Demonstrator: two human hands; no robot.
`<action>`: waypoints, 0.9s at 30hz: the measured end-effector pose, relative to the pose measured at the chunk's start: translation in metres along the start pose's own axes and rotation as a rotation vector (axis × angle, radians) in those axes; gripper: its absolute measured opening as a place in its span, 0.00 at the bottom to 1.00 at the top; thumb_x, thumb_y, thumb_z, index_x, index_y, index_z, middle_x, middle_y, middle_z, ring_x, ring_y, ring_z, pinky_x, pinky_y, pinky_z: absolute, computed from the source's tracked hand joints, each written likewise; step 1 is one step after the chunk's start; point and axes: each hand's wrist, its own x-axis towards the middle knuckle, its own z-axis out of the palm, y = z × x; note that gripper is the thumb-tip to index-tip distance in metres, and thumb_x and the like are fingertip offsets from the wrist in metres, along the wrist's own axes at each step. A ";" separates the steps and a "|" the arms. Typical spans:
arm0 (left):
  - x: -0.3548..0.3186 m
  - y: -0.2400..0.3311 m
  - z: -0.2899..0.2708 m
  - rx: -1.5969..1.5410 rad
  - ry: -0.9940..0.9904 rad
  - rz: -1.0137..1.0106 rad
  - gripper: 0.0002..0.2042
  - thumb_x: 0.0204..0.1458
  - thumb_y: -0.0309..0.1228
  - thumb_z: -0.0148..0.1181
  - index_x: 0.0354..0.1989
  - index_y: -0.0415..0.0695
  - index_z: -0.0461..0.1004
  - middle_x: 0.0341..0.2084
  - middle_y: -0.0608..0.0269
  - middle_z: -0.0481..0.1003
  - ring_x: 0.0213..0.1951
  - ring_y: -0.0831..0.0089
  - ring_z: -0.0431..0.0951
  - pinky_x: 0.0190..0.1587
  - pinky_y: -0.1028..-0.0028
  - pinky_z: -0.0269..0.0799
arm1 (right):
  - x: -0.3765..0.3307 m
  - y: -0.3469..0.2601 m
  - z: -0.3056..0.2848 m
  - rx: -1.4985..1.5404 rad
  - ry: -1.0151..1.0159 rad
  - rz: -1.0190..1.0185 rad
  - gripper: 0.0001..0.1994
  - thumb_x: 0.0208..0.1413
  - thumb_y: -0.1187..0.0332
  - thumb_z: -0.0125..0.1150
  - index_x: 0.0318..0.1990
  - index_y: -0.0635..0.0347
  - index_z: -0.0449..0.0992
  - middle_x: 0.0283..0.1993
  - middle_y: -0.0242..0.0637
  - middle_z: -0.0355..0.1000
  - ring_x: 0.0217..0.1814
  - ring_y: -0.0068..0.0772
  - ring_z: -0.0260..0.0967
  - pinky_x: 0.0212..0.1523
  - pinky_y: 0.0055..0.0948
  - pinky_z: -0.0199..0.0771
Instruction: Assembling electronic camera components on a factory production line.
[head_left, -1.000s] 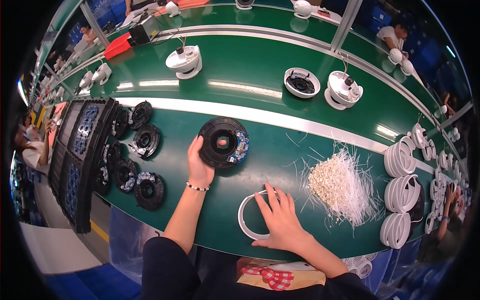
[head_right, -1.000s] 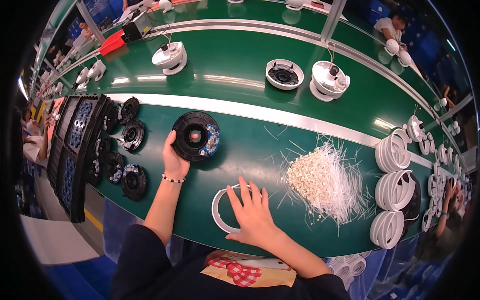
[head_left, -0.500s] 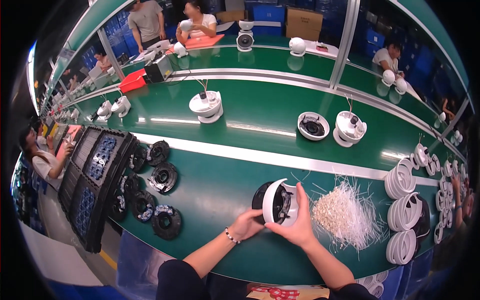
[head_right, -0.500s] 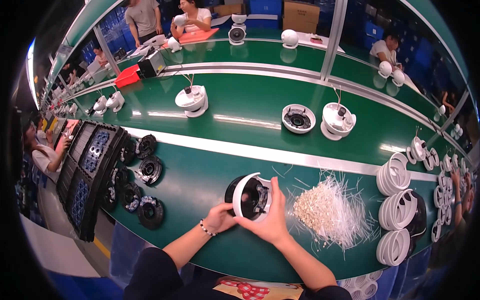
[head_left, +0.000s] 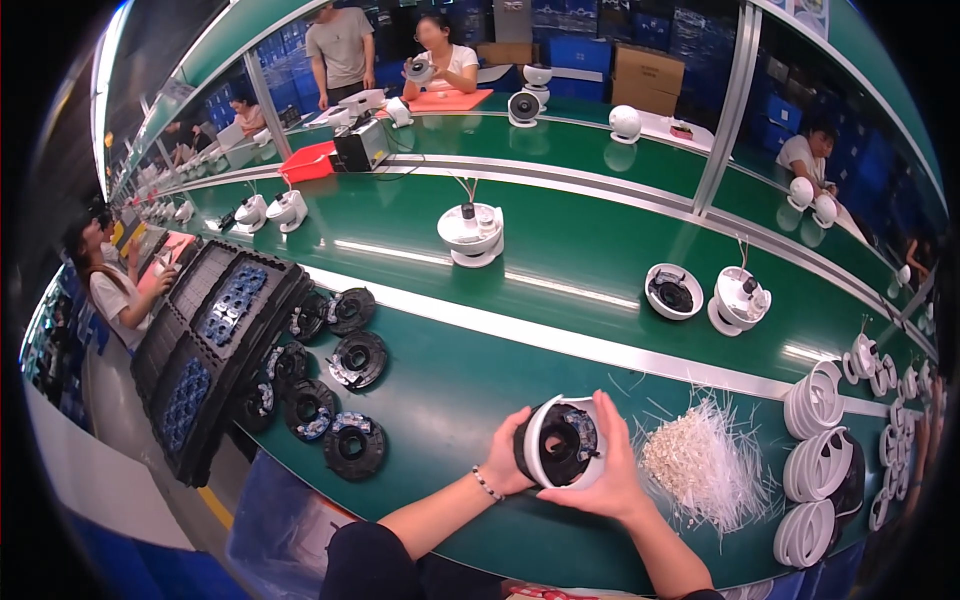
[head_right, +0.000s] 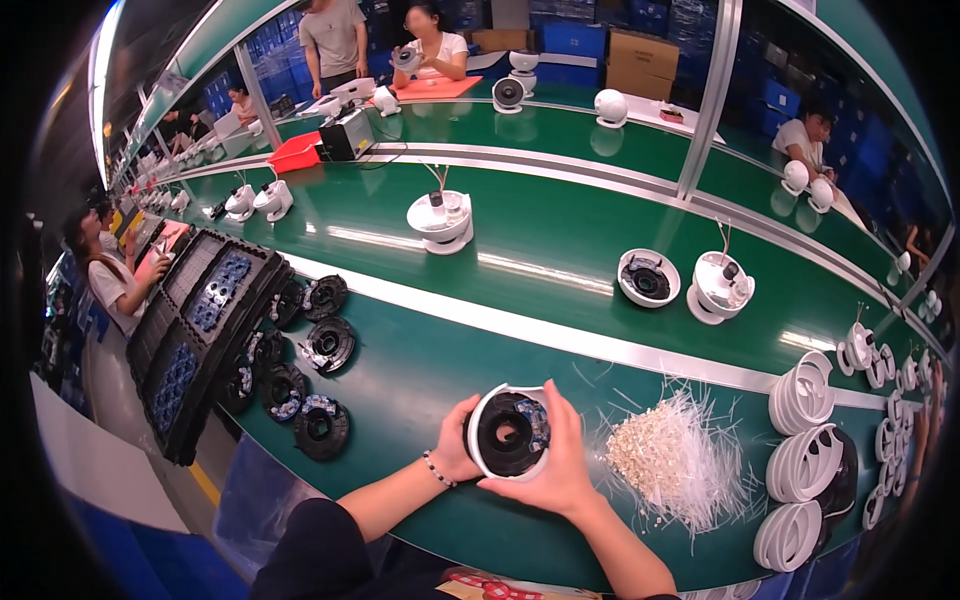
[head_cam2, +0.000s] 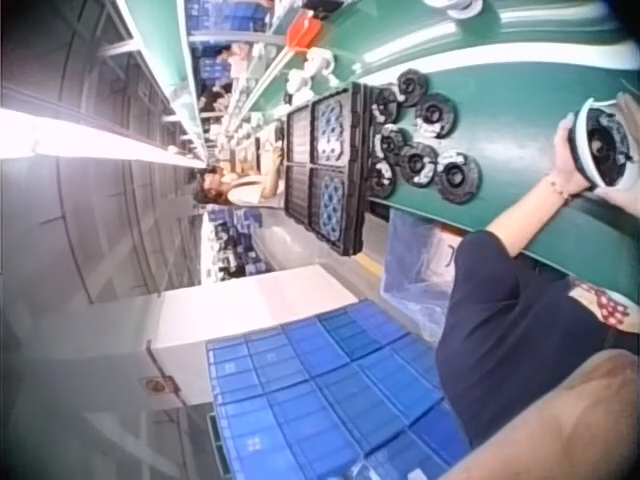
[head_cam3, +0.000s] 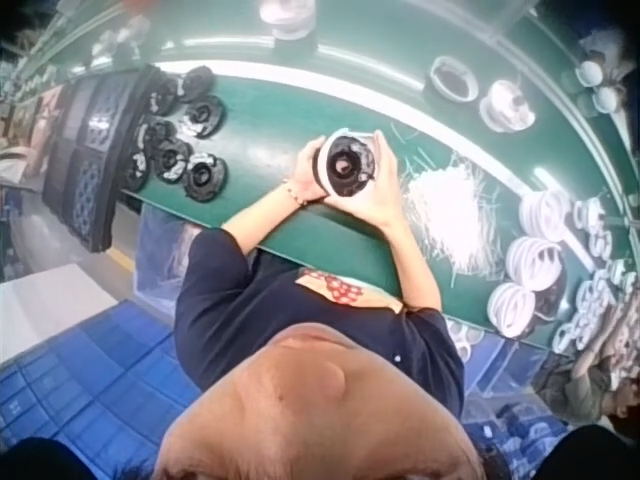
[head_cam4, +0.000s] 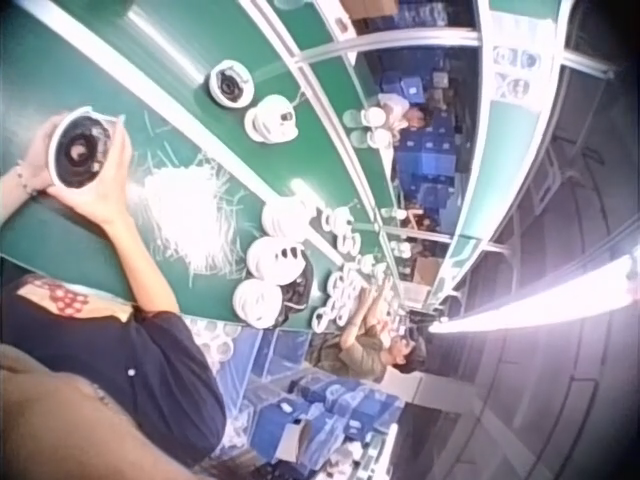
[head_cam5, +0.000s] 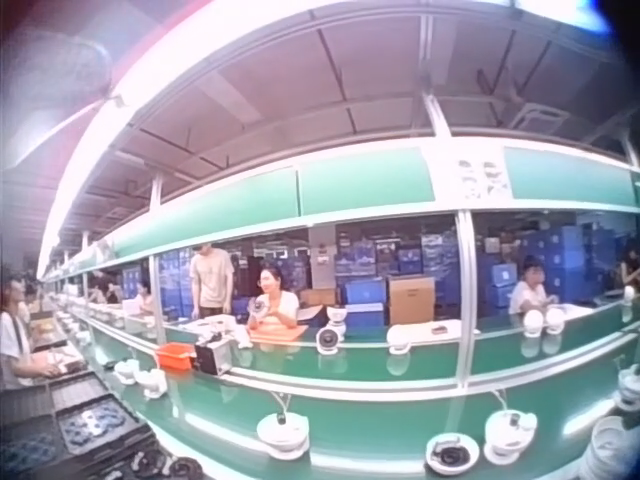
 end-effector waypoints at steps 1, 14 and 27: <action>-0.002 -0.007 0.001 0.045 0.063 0.047 0.25 0.51 0.46 0.33 0.51 0.42 0.61 0.48 0.54 0.65 0.49 0.61 0.66 0.53 0.62 0.59 | -0.002 -0.009 0.004 -0.088 -0.003 -0.049 0.57 0.17 0.56 0.74 0.58 0.67 0.43 0.57 0.55 0.47 0.59 0.54 0.45 0.55 0.44 0.51; -0.003 -0.001 0.006 0.017 0.000 -0.022 0.43 0.40 0.69 0.26 0.55 0.44 0.55 0.50 0.50 0.62 0.50 0.55 0.64 0.52 0.55 0.60 | 0.022 -0.003 -0.018 -0.173 -0.278 -0.154 0.54 0.17 0.56 0.72 0.57 0.67 0.47 0.58 0.52 0.49 0.59 0.53 0.46 0.57 0.42 0.50; 0.000 -0.012 -0.015 0.245 0.001 0.116 0.40 0.41 0.63 0.41 0.54 0.41 0.56 0.49 0.51 0.61 0.51 0.60 0.64 0.51 0.60 0.62 | -0.005 0.013 0.014 -0.157 0.071 -0.039 0.56 0.16 0.53 0.73 0.56 0.70 0.47 0.57 0.53 0.50 0.57 0.55 0.47 0.55 0.43 0.52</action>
